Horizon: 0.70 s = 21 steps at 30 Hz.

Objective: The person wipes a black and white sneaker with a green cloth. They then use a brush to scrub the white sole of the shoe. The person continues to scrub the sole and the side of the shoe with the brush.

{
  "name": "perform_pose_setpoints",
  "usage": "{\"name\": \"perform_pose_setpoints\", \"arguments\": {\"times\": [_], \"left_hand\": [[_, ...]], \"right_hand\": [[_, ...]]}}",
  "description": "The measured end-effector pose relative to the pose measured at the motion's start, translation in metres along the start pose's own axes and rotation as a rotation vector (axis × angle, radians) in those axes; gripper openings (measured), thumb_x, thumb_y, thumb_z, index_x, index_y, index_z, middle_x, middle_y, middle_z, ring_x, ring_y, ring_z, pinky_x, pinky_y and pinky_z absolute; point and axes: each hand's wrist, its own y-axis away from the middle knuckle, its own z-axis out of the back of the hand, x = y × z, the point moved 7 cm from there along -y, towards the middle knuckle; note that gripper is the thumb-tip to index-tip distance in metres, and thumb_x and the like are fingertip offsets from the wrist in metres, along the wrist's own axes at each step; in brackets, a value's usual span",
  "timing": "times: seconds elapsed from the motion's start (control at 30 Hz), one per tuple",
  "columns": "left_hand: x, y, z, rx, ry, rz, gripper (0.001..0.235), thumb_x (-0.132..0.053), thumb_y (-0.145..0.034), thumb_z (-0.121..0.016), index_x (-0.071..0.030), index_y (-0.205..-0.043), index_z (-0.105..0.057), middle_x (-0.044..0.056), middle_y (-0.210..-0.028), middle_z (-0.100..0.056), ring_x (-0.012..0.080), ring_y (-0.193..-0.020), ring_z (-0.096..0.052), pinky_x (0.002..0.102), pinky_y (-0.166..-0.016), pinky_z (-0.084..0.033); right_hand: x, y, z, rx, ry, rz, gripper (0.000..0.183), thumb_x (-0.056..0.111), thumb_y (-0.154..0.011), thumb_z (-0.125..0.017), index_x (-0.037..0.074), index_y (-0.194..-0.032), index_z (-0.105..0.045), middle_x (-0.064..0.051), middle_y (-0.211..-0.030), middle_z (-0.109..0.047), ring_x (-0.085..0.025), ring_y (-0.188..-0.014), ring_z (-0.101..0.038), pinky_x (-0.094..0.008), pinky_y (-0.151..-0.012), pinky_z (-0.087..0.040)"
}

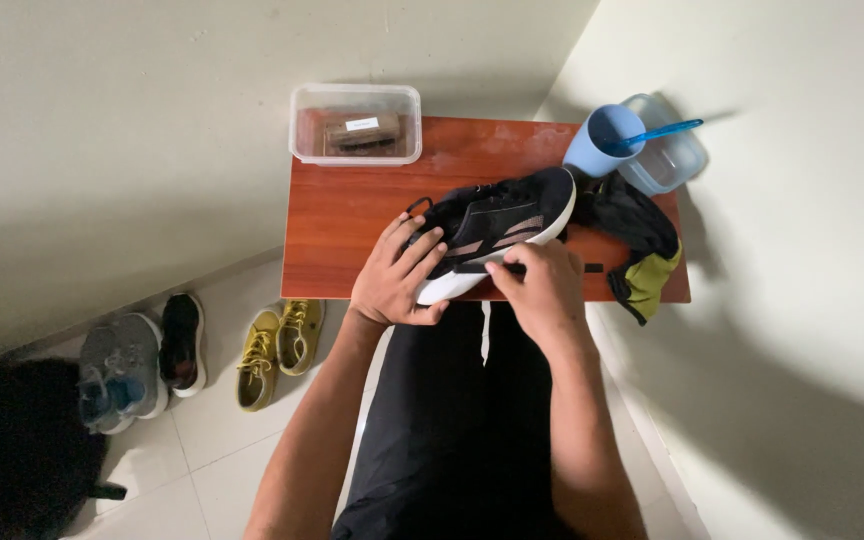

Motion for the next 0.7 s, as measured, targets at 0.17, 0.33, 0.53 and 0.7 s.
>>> {"name": "perform_pose_setpoints", "arguments": {"times": [0.17,0.33,0.53,0.7], "left_hand": [[0.001,0.001,0.000,0.011,-0.025,0.005,0.071,-0.059,-0.088,-0.053,-0.005,-0.132,-0.066,0.015,-0.137,-0.067,0.0449,-0.125,-0.061,0.060,-0.112,-0.046],[0.001,0.002,0.002,0.008,-0.026,0.001,0.072,-0.058,-0.087,-0.054,-0.005,-0.133,-0.068,0.015,-0.136,-0.067,0.0446,-0.124,-0.061,0.059,-0.112,-0.045],[0.001,0.002,0.001,0.007,-0.017,0.014,0.071,-0.058,-0.087,-0.055,-0.005,-0.132,-0.068,0.015,-0.135,-0.067,0.0451,-0.125,-0.061,0.058,-0.112,-0.046],[0.004,0.003,0.002,0.030,-0.057,0.063,0.073,-0.062,-0.089,-0.052,-0.006,-0.134,-0.066,0.014,-0.137,-0.067,0.0442,-0.126,-0.061,0.056,-0.111,-0.048]], "right_hand": [[0.039,0.002,-0.016,0.030,0.004,0.105,0.028,0.048,-0.091,-0.070,0.021,-0.096,-0.071,-0.002,-0.092,-0.076,-0.024,-0.098,-0.067,-0.041,-0.093,-0.041],[0.003,0.000,0.005,0.042,-0.011,0.043,0.030,0.048,-0.094,-0.069,0.019,-0.097,-0.072,-0.004,-0.094,-0.077,-0.027,-0.100,-0.068,-0.041,-0.094,-0.043],[0.026,0.003,-0.002,0.046,0.013,0.022,0.029,0.049,-0.095,-0.067,0.020,-0.099,-0.070,-0.004,-0.092,-0.075,-0.026,-0.099,-0.066,-0.040,-0.097,-0.038],[0.051,0.004,-0.010,0.099,-0.051,0.152,0.024,0.044,-0.093,-0.068,0.020,-0.096,-0.069,-0.003,-0.088,-0.075,-0.027,-0.095,-0.065,-0.042,-0.089,-0.042]]}}
